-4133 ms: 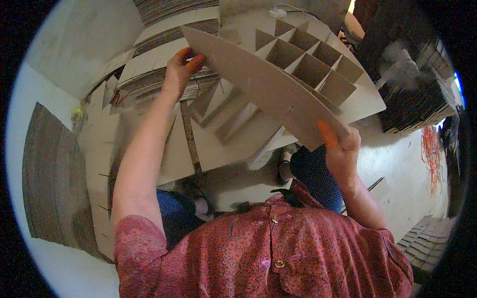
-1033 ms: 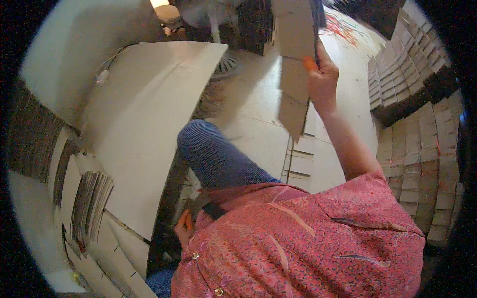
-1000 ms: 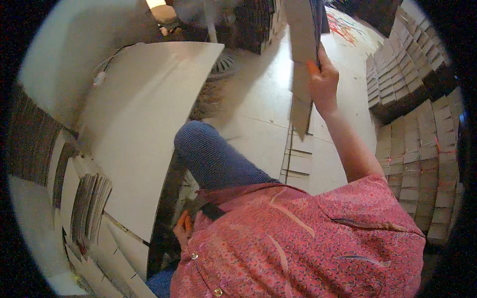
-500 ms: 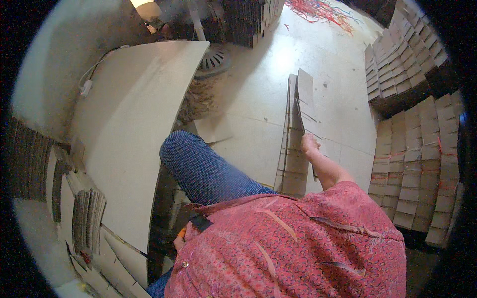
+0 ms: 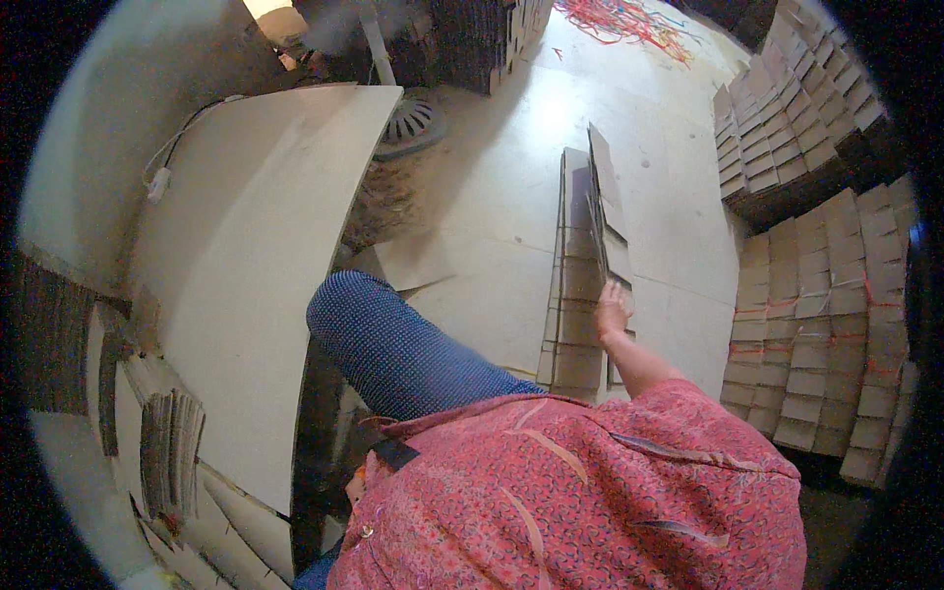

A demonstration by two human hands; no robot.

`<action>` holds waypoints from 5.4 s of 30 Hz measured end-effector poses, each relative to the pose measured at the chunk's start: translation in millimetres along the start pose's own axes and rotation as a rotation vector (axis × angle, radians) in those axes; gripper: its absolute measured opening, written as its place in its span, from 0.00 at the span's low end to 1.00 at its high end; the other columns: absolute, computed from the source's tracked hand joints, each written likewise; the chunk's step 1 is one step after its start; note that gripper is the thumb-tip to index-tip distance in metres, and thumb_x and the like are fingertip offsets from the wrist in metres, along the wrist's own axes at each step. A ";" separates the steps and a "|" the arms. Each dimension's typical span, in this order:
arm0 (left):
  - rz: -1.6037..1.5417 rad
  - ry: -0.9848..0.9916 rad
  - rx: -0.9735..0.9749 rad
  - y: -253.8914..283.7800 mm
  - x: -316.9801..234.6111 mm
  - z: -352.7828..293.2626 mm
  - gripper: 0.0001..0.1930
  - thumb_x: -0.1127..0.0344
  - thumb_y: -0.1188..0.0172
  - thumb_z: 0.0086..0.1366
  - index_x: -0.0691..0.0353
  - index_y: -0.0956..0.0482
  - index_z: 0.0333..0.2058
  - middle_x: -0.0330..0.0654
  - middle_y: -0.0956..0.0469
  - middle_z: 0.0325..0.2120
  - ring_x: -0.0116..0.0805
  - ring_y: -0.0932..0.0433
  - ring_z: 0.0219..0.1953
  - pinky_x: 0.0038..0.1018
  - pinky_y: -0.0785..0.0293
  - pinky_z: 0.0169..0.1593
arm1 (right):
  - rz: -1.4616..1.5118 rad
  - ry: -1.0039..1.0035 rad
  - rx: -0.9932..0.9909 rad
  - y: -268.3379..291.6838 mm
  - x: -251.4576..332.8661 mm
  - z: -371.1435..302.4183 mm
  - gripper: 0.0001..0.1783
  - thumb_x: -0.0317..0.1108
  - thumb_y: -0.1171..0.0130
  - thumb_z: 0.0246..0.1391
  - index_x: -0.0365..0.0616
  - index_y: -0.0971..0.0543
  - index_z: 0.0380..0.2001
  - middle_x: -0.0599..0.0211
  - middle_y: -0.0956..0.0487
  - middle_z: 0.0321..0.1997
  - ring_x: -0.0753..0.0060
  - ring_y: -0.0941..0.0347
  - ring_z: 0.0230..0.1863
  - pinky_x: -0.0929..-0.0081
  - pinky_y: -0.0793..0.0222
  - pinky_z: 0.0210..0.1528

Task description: The person sits on the floor and repeatedly picks up flat cardboard sheets, folds them along pre-scored lines to form partitioned dividers, and stacks the finished units on the floor.

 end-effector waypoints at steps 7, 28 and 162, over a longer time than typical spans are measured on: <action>0.034 -0.001 0.004 -0.2 7.5 -1.8 0.14 0.72 0.46 0.60 0.63 0.24 0.45 0.47 0.21 0.38 0.30 0.22 0.38 0.24 0.27 0.42 | -0.162 0.083 0.145 -49.6 21.9 5.1 0.21 0.35 0.61 0.59 0.48 0.36 0.55 0.61 0.37 0.61 0.56 0.39 0.59 0.30 0.49 0.54; 0.852 -0.472 -1.156 346.2 -200.7 60.7 0.24 0.65 0.40 0.56 0.60 0.33 0.52 0.50 0.31 0.50 0.46 0.30 0.49 0.37 0.32 0.50 | 1.114 0.935 0.021 215.8 310.4 -94.4 0.13 0.28 0.51 0.57 0.34 0.25 0.44 0.54 0.24 0.46 0.62 0.29 0.50 0.71 0.36 0.53; -0.171 -0.367 -0.321 230.7 -195.6 -41.5 0.09 0.68 0.42 0.58 0.68 0.23 0.34 0.39 0.22 0.26 0.24 0.27 0.29 0.24 0.29 0.34 | 0.295 2.041 0.370 334.0 465.7 -465.6 0.24 0.25 0.51 0.50 0.44 0.31 0.53 0.41 0.26 0.32 0.43 0.27 0.31 0.62 0.30 0.34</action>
Point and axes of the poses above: each hand's wrist, its own z-axis towards the middle knuckle, its own y-axis out of the back of the hand, x = y × z, the point moved 10 cm from there along z, towards the middle knuckle
